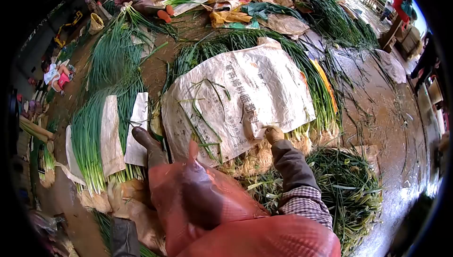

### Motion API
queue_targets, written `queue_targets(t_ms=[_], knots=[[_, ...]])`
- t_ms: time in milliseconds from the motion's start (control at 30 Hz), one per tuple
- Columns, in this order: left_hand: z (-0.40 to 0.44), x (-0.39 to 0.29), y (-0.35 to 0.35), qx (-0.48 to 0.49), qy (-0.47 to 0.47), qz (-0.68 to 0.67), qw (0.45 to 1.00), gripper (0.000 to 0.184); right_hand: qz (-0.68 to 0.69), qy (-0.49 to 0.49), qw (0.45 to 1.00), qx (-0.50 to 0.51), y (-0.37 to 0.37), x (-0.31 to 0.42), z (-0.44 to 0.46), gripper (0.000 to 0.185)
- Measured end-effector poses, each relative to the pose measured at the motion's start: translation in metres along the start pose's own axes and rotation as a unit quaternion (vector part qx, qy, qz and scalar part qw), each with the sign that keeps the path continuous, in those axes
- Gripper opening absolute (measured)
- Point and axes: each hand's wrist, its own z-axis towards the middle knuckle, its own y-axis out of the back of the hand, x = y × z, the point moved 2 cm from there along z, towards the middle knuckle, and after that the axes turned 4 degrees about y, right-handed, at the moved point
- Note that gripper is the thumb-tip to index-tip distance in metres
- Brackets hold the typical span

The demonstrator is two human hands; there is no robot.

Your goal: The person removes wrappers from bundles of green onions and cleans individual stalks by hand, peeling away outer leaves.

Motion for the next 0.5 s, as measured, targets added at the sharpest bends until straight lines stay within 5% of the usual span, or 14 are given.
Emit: queue_targets(t_ms=[33,67,100,133,167,200,300,367,433,500], knots=[[0.033,-0.039,-0.049,0.080,0.035,0.033,0.996,0.044,0.015,0.024,0.999,0.017,0.016,0.020,0.012,0.022],[0.035,-0.074,-0.105,0.071,0.104,-0.030,0.992,0.045,0.171,-0.054,0.982,0.052,0.034,0.034,0.017,0.023],[0.063,-0.052,-0.141,0.193,0.138,-0.101,0.966,0.050,0.299,-0.078,0.951,-0.031,0.043,0.043,0.032,0.026],[0.066,-0.068,-0.185,0.282,0.167,-0.098,0.940,0.052,0.527,-0.020,0.849,-0.046,0.051,0.087,0.045,0.029],[0.072,-0.072,-0.221,0.374,0.180,-0.092,0.905,0.063,0.450,-0.032,0.890,-0.070,0.059,0.132,0.050,0.031],[0.084,-0.068,-0.261,0.407,0.244,-0.123,0.871,0.073,0.394,-0.091,0.915,0.011,0.070,0.197,0.052,0.031],[0.128,-0.105,-0.333,0.368,0.363,-0.207,0.830,0.067,0.347,0.071,0.929,0.108,0.017,0.318,0.063,0.032],[0.174,-0.092,-0.337,0.407,0.152,-0.203,0.877,0.052,0.318,0.148,0.921,0.171,-0.032,0.363,0.054,0.032],[0.209,-0.094,-0.297,0.324,0.029,0.031,0.945,0.038,0.374,0.302,0.852,0.205,-0.062,0.381,0.029,0.038],[0.263,-0.071,-0.218,0.227,-0.028,0.069,0.971,0.045,0.290,0.350,0.864,0.215,-0.085,0.355,-0.001,0.048]])
